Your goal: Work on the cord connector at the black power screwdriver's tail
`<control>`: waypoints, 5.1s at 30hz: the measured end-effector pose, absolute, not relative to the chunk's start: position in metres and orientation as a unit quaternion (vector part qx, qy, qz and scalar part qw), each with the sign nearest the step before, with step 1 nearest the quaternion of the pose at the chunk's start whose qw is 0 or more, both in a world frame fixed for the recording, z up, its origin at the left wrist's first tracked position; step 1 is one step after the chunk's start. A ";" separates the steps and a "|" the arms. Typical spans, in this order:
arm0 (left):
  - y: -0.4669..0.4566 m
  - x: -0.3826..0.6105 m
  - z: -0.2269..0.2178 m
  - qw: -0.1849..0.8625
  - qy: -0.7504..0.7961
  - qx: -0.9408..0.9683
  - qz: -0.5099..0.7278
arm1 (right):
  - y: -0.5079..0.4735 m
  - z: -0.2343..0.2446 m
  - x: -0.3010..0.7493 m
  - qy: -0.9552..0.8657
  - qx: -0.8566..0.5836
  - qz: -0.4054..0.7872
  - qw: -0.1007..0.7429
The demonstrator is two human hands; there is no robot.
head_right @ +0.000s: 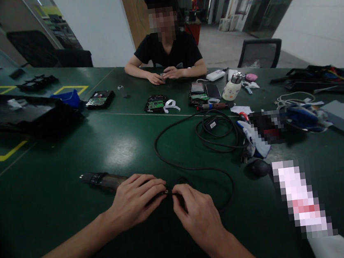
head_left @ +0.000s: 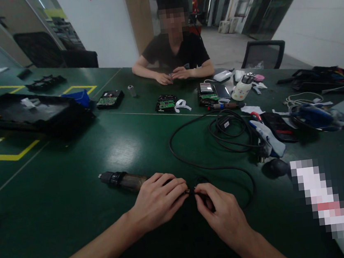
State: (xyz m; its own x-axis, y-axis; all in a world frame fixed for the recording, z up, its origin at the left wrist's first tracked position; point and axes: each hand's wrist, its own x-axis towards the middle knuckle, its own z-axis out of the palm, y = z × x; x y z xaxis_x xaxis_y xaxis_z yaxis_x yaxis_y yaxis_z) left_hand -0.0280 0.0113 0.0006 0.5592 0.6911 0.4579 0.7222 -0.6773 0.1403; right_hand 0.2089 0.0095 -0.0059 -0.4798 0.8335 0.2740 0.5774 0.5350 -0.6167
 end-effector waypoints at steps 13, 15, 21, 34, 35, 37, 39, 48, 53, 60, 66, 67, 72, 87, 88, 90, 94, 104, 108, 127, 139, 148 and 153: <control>0.012 -0.028 -0.001 0.029 -0.404 -0.880 -0.248 | 0.009 -0.007 0.209 -0.830 -0.425 0.230 0.279; 0.012 -0.028 0.000 0.015 -0.395 -0.884 -0.250 | 0.009 -0.007 0.209 -0.829 -0.426 0.234 0.276; 0.011 -0.028 0.001 0.017 -0.404 -0.879 -0.251 | 0.009 -0.006 0.209 -0.827 -0.428 0.241 0.274; 0.011 -0.029 0.000 0.003 -0.399 -0.885 -0.240 | 0.009 -0.004 0.208 -0.824 -0.431 0.247 0.273; 0.011 -0.029 0.000 0.000 -0.394 -0.888 -0.239 | 0.009 -0.004 0.208 -0.824 -0.431 0.246 0.274; 0.012 -0.028 0.000 0.005 -0.392 -0.888 -0.239 | 0.009 -0.005 0.209 -0.824 -0.430 0.246 0.276; 0.012 -0.028 -0.001 0.017 -0.403 -0.883 -0.241 | 0.009 -0.007 0.209 -0.823 -0.429 0.248 0.279; 0.012 -0.028 0.000 0.009 -0.399 -0.884 -0.242 | 0.008 -0.007 0.209 -0.826 -0.428 0.237 0.279; 0.012 -0.028 -0.001 0.001 -0.401 -0.883 -0.245 | 0.008 -0.006 0.209 -0.824 -0.431 0.242 0.275; 0.012 -0.029 0.000 -0.003 -0.405 -0.878 -0.256 | 0.008 -0.008 0.209 -0.823 -0.432 0.247 0.274; 0.012 -0.030 -0.001 -0.007 -0.383 -0.891 -0.242 | 0.008 -0.006 0.208 -0.824 -0.432 0.245 0.272; 0.012 -0.030 -0.002 -0.003 -0.390 -0.888 -0.244 | 0.008 -0.006 0.208 -0.824 -0.432 0.245 0.272; 0.012 -0.028 -0.003 -0.006 -0.402 -0.883 -0.244 | 0.008 -0.007 0.208 -0.823 -0.437 0.243 0.269; 0.012 -0.028 0.000 0.008 -0.399 -0.885 -0.240 | 0.008 -0.005 0.208 -0.824 -0.434 0.244 0.271; 0.012 -0.028 -0.001 0.009 -0.407 -0.881 -0.241 | 0.008 -0.005 0.208 -0.824 -0.434 0.244 0.269; 0.012 -0.028 -0.001 0.005 -0.413 -0.879 -0.240 | 0.008 -0.004 0.208 -0.826 -0.435 0.243 0.265; 0.012 -0.029 0.000 0.001 -0.388 -0.891 -0.236 | 0.008 -0.004 0.209 -0.826 -0.436 0.239 0.267; 0.012 -0.029 0.000 0.005 -0.398 -0.889 -0.228 | 0.008 -0.005 0.208 -0.827 -0.435 0.236 0.268; 0.012 -0.029 -0.001 0.010 -0.412 -0.880 -0.237 | 0.009 -0.003 0.209 -0.829 -0.426 0.235 0.274; 0.010 -0.026 0.000 0.013 -0.428 -0.871 -0.240 | 0.009 -0.003 0.209 -0.824 -0.431 0.249 0.271; 0.012 -0.028 0.000 0.018 -0.415 -0.876 -0.244 | 0.009 -0.004 0.209 -0.826 -0.429 0.245 0.273; 0.013 -0.030 0.002 0.010 -0.403 -0.882 -0.244 | 0.008 -0.005 0.209 -0.818 -0.438 0.261 0.266; 0.013 -0.031 0.001 -0.002 -0.380 -0.894 -0.237 | 0.008 -0.007 0.210 -0.813 -0.440 0.269 0.271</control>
